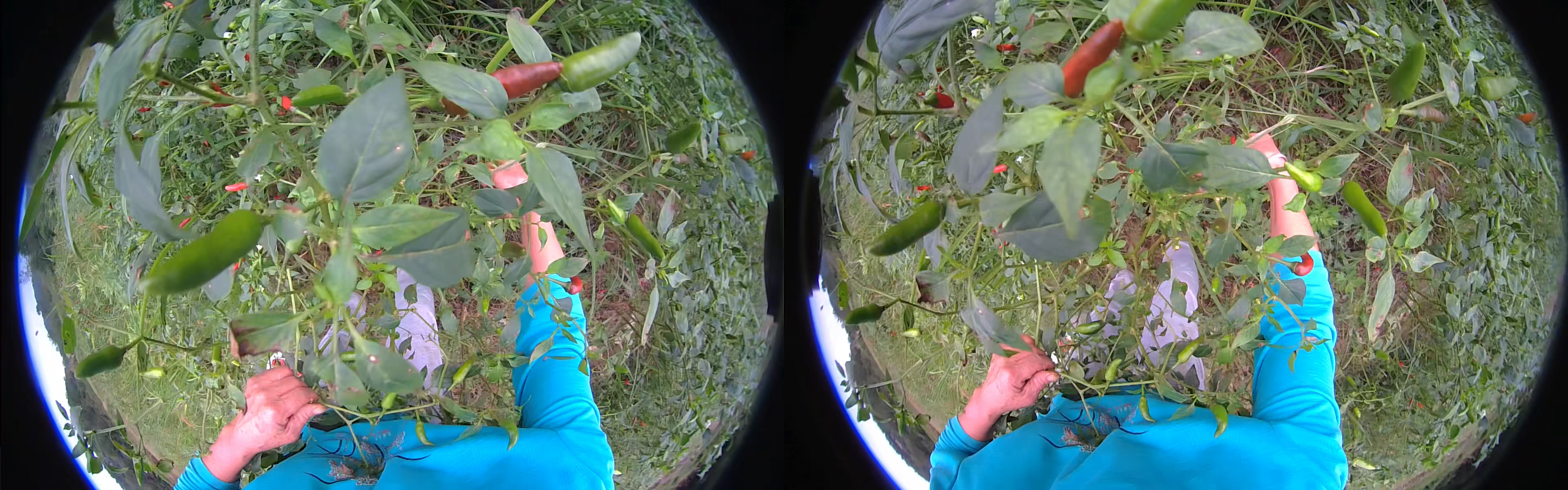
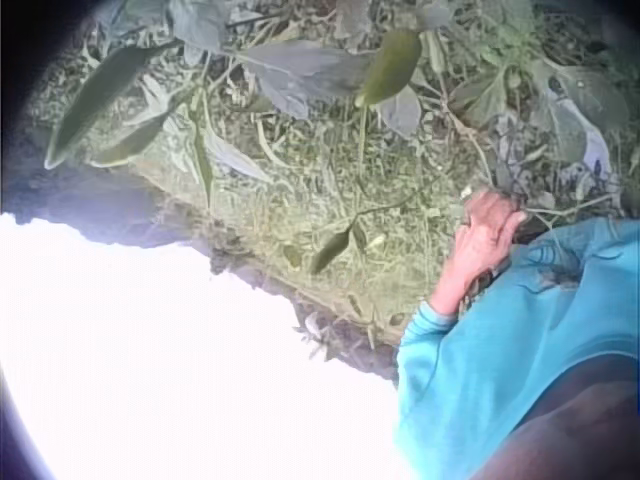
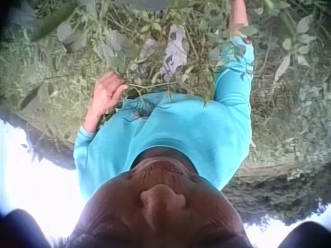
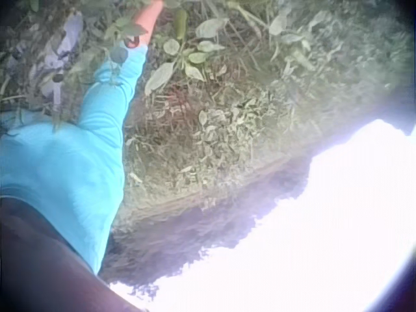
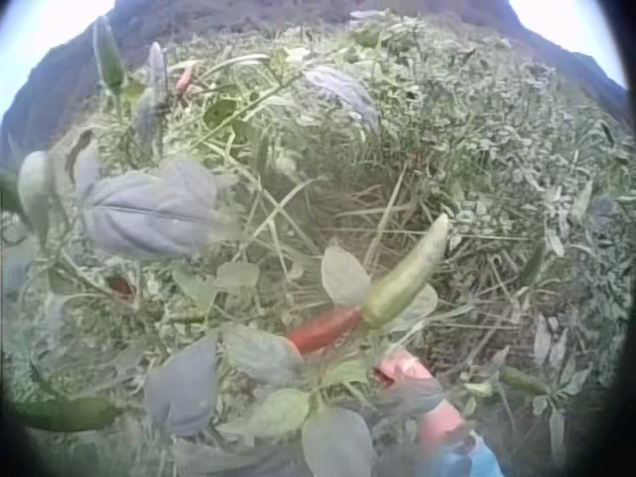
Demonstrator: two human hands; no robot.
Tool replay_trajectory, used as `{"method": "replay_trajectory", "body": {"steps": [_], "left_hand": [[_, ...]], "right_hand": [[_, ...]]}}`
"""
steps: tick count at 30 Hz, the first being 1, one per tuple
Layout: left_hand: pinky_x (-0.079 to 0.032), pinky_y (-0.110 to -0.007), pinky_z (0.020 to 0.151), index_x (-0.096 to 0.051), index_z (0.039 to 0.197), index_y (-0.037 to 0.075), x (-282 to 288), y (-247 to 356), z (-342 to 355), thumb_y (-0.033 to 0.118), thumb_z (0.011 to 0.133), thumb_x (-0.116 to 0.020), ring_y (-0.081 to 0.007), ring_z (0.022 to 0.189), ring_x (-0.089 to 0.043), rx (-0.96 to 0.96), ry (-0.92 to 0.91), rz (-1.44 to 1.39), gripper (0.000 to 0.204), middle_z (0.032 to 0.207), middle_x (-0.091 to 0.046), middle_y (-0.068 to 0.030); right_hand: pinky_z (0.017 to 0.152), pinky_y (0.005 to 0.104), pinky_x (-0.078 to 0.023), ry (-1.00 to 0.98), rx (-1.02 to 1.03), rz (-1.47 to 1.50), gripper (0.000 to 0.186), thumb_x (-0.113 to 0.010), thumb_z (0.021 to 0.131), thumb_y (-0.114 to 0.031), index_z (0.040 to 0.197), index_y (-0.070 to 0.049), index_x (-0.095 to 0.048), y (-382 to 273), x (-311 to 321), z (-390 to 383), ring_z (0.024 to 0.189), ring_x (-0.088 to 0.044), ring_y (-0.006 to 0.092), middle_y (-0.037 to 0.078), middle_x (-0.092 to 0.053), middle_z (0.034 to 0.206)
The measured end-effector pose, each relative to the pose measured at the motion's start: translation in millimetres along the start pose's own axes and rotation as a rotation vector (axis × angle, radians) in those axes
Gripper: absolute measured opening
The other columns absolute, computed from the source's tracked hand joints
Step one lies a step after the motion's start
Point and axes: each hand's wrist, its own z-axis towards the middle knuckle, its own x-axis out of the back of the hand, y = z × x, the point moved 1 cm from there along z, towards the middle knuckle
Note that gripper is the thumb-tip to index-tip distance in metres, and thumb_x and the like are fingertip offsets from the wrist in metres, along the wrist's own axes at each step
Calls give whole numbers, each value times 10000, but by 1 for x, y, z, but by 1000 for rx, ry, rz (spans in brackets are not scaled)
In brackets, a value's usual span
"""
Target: The person picks red chili peppers from plants by hand and places them into a white bowl on the ground. The person moves among the plants, reaches into foliage, and repeatedly adds harvested peppers to the bowl.
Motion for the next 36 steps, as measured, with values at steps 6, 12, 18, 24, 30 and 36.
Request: {"method": "replay_trajectory", "body": {"steps": [6, 12, 18, 24, 30, 36], "left_hand": [[-438, -347, 574, -569, 851, 23, 16, 22, -6, 185, 683, -655, -260, 627, -543, -67, -71, 180, 248, 814, -578, -88], [-479, -370, 601, -564, 868, 3, 30, 41, -18, 189, 668, -663, -290, 722, -581, -228, 156, 195, 291, 867, -575, -143], [-476, -355, 577, -565, 858, 0, 39, 56, -28, 107, 693, -641, -290, 695, -582, -399, 271, 88, 211, 819, -583, -125], [-480, -338, 603, -568, 925, 7, 52, 98, -51, 101, 724, -623, -294, 727, -586, -522, 346, -194, 229, 862, -590, -131], [-460, -362, 752, -540, 1044, 31, 74, 126, -63, 133, 740, -611, -289, 945, -535, -727, 461, -162, 328, 1039, -544, -124], [-446, -398, 618, -573, 823, 19, 80, 119, -91, 159, 749, -584, -297, 749, -558, -731, 302, 124, 159, 763, -572, -125]], "right_hand": [[458, 246, -402, -23, -26, 250, 194, -590, 756, -188, 861, -25, -593, -12, 47, -120, 520, -522, 119, 35, -584, 683], [419, 226, -406, 78, 103, 841, 224, -573, 753, -34, 972, -10, -536, -33, 54, -267, 472, -520, 110, 51, -588, 735], [430, 224, -407, 23, 257, 1032, 180, -593, 778, -107, 917, 1, -554, -90, 56, -379, 485, -514, 101, 67, -573, 695], [485, 209, -412, 4, 425, 560, 240, -604, 783, -151, 966, 2, -576, -179, 41, -457, 533, -504, 66, 32, -595, 727], [544, 263, -423, -106, 700, -89, 222, -625, 751, -146, 926, -13, -592, -250, 0, -491, 571, -484, 104, 63, -591, 698], [555, 320, -408, -199, 919, -247, 214, -614, 726, -147, 860, 16, -576, -276, -35, -502, 569, -475, 208, 166, -576, 698]]}}
